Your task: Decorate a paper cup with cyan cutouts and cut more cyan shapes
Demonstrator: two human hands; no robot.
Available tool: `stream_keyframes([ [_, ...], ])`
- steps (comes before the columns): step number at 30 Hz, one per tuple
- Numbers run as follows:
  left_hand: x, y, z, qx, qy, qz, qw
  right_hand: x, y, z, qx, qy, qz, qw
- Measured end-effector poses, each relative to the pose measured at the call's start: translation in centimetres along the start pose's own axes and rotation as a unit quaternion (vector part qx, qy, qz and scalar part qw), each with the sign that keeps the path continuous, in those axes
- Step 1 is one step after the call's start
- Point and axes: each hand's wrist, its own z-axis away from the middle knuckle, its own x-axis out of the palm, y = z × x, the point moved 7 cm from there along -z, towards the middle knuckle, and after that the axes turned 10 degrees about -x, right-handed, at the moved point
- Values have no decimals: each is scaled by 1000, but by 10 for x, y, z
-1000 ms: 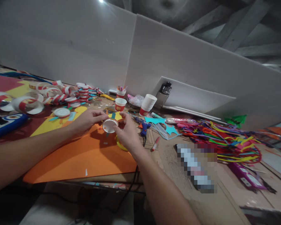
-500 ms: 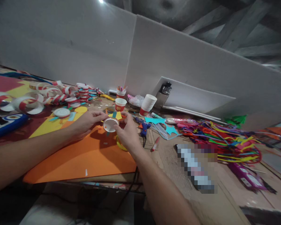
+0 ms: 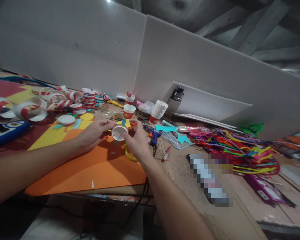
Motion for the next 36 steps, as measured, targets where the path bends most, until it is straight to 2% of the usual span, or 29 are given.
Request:
stream_keyframes([
  [8,3,4,-1,19,-51,-9,998,1,-2,-1,16,-6,-13,1000],
  [12,4,6,2,14,-41,-69,997,1,-1,0,18,-9,-14,1000],
  [18,1,8,1,52,-28,-129,990,1,1,0,4,-14,-7,1000],
  [30,1,5,1,48,-26,-104,993,-5,5,-1,15,14,10,1000],
  [36,6,1,2,13,-64,-71,995,-3,4,-1,16,-2,0,1000],
])
